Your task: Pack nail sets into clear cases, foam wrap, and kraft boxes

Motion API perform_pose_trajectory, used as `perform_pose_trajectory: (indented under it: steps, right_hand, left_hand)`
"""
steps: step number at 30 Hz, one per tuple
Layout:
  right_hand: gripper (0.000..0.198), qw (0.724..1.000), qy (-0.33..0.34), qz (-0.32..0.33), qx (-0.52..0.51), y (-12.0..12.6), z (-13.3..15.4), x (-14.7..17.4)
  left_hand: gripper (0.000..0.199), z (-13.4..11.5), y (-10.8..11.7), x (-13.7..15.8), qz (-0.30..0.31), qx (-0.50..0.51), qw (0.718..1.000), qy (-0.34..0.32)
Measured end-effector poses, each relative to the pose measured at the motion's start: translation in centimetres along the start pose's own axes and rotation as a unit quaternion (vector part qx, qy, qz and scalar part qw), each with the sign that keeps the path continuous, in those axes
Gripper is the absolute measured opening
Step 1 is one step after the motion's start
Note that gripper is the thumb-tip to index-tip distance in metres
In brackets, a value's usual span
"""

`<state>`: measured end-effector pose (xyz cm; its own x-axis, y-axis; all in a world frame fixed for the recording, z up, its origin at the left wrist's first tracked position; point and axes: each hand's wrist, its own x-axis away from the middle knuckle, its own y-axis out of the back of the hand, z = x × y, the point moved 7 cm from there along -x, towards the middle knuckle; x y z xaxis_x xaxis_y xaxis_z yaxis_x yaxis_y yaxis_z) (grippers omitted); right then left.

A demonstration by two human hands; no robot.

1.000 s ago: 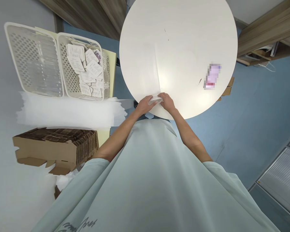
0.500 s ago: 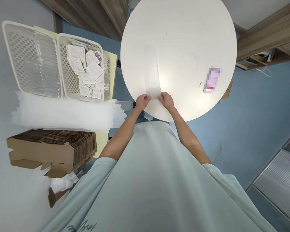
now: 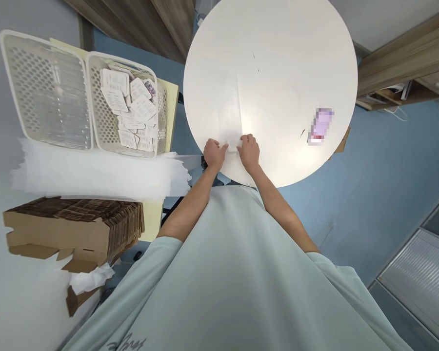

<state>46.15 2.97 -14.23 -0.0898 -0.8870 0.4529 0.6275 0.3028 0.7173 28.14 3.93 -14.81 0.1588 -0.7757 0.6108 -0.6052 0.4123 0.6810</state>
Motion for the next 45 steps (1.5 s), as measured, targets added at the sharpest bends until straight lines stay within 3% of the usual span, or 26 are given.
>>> perform_pose_trajectory:
  steps: [2,6,12,20,26,32,36,41,45]
  right_hand:
    - [0.032,0.997,0.072,0.024,0.023,0.0,1.6,-0.1]
    - [0.043,0.986,0.134,0.084,0.061,0.0,2.1,-0.6]
    - [0.062,0.971,0.172,0.128,0.106,0.1,0.3,-0.3]
    - [0.065,0.963,0.185,0.132,0.142,-1.9,-1.2,5.6]
    - [0.066,0.965,0.188,0.137,0.119,-2.3,-2.7,9.2]
    - [0.063,0.98,0.158,0.107,0.063,-1.2,-3.0,8.0]
    - [0.055,0.993,0.079,0.084,0.0,-0.9,-3.4,6.0]
    - [0.044,0.997,-0.009,0.059,-0.056,-0.8,-3.6,3.8]
    - [0.035,0.995,-0.072,0.042,-0.053,-0.5,-3.7,2.6]
  left_hand:
    - [0.031,-1.2,0.2,-0.3,-0.006,-0.023,0.996,-0.081]
    - [0.038,-3.5,-1.0,-1.1,0.069,-0.053,0.963,-0.257]
    - [0.056,-3.0,-1.9,-1.6,0.097,-0.084,0.94,-0.316]
    - [0.062,0.1,-2.0,3.5,0.114,-0.093,0.939,-0.312]
    - [0.086,2.2,-2.2,5.7,0.147,-0.103,0.932,-0.315]
    - [0.063,2.6,-1.6,4.2,0.116,-0.055,0.963,-0.238]
    - [0.035,2.2,-1.1,2.7,0.083,-0.024,0.981,-0.174]
    - [0.043,1.1,-1.2,1.4,0.053,-0.042,0.992,-0.109]
    - [0.036,0.1,-1.4,0.9,0.055,-0.056,0.994,-0.075]
